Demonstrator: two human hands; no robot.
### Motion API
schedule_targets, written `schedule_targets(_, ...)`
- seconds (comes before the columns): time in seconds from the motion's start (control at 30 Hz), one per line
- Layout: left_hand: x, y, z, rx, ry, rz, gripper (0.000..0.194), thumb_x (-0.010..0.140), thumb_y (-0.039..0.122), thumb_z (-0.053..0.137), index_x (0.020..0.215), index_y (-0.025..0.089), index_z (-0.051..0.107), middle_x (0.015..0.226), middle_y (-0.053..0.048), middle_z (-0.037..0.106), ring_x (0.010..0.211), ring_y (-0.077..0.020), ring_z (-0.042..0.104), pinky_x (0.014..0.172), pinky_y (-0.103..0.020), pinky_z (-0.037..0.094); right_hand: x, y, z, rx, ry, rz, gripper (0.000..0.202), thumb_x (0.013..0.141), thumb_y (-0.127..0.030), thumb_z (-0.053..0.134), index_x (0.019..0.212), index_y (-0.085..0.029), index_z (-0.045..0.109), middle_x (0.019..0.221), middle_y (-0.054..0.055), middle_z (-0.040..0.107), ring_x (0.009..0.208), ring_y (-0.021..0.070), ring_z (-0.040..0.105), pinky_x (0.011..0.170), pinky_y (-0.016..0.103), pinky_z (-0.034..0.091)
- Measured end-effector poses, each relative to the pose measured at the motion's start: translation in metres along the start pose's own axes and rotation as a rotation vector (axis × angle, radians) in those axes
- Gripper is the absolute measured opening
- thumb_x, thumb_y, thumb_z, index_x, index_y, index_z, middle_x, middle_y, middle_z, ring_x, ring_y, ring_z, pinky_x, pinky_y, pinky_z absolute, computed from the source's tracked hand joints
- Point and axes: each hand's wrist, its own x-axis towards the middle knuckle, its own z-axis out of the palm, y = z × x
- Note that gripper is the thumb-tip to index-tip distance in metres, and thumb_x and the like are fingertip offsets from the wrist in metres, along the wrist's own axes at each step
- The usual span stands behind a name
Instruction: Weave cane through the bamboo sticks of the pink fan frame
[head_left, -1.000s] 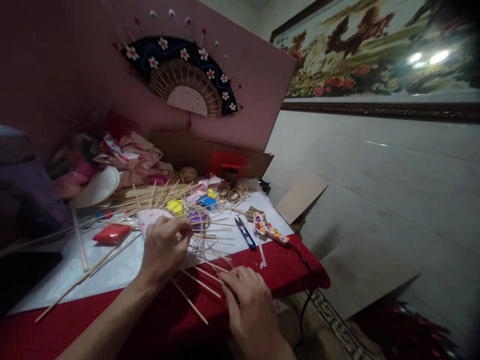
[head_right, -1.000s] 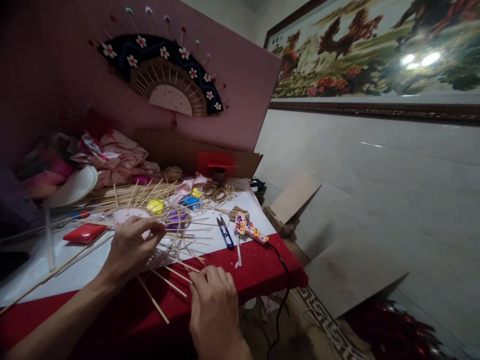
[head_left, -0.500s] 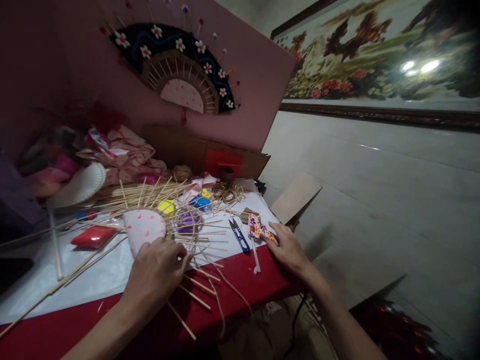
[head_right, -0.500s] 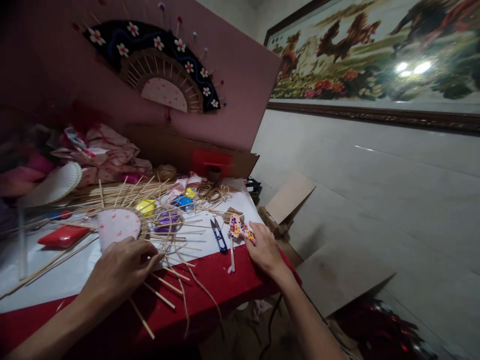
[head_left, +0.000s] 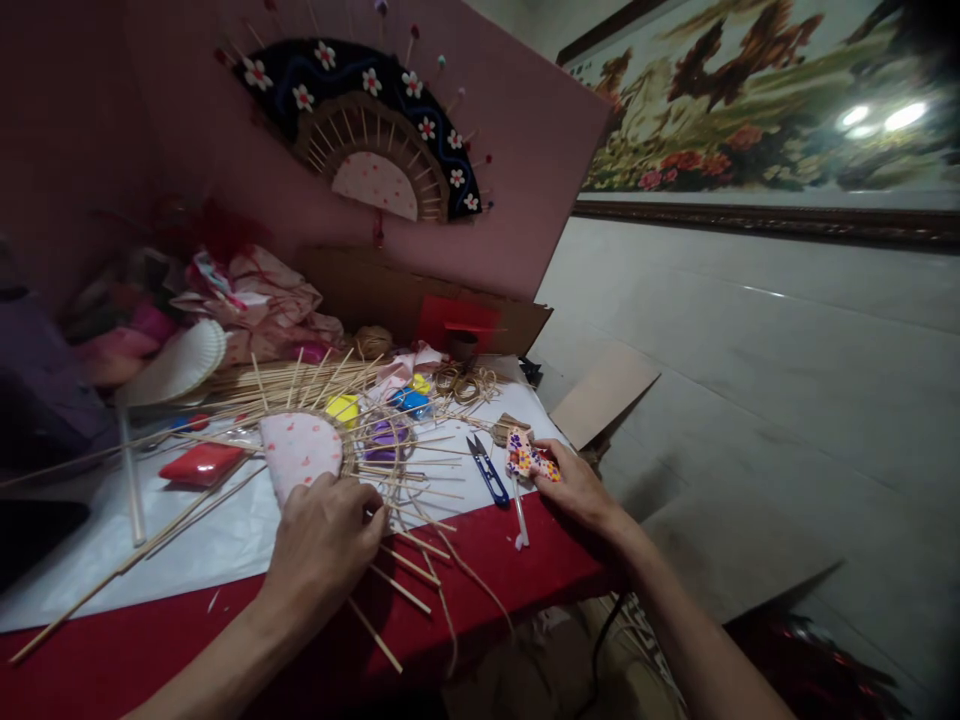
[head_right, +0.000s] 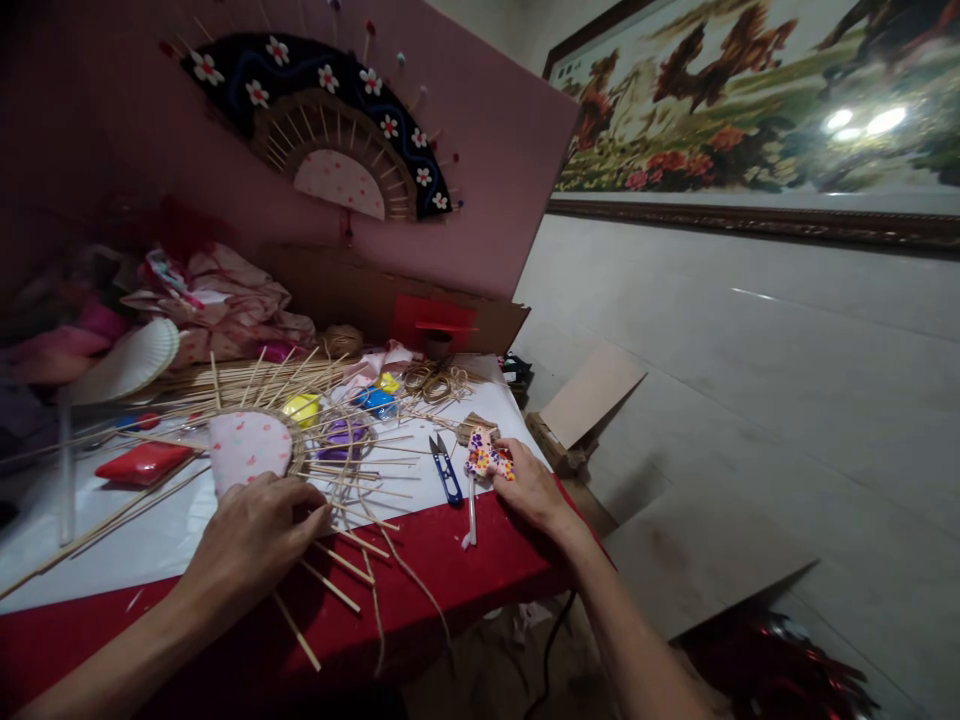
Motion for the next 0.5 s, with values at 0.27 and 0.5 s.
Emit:
schedule_targets(0.27,0.0,0.0,-0.001,-0.005,-0.01,0.001,0.027,0.08,0.027,0.043,0.075,0.021,0.069,0.081,-0.009,0.069,0.085,-0.0288,0.056,0.076,-0.04,0.034,0.005,-0.003,-0.002,-0.012,-0.033,0.046,0.045,0.071,-0.021,0.053,0.116,-0.019,0.056,0.101,0.008,0.067,0.083,0.0224,0.06,0.071,0.029,0.041)
schedule_targets(0.5,0.0,0.0,0.0,0.002,-0.009,0.005,0.027,0.079,0.027,0.043,0.074,0.021,0.069,0.078,-0.009,0.068,0.085,-0.0287,0.055,0.075,-0.039,0.034,0.013,0.0,-0.007,0.086,-0.108,0.04,0.037,0.069,-0.026,0.06,0.105,-0.021,0.067,0.093,0.004,0.071,0.08,0.0217,0.062,0.07,0.028,0.043)
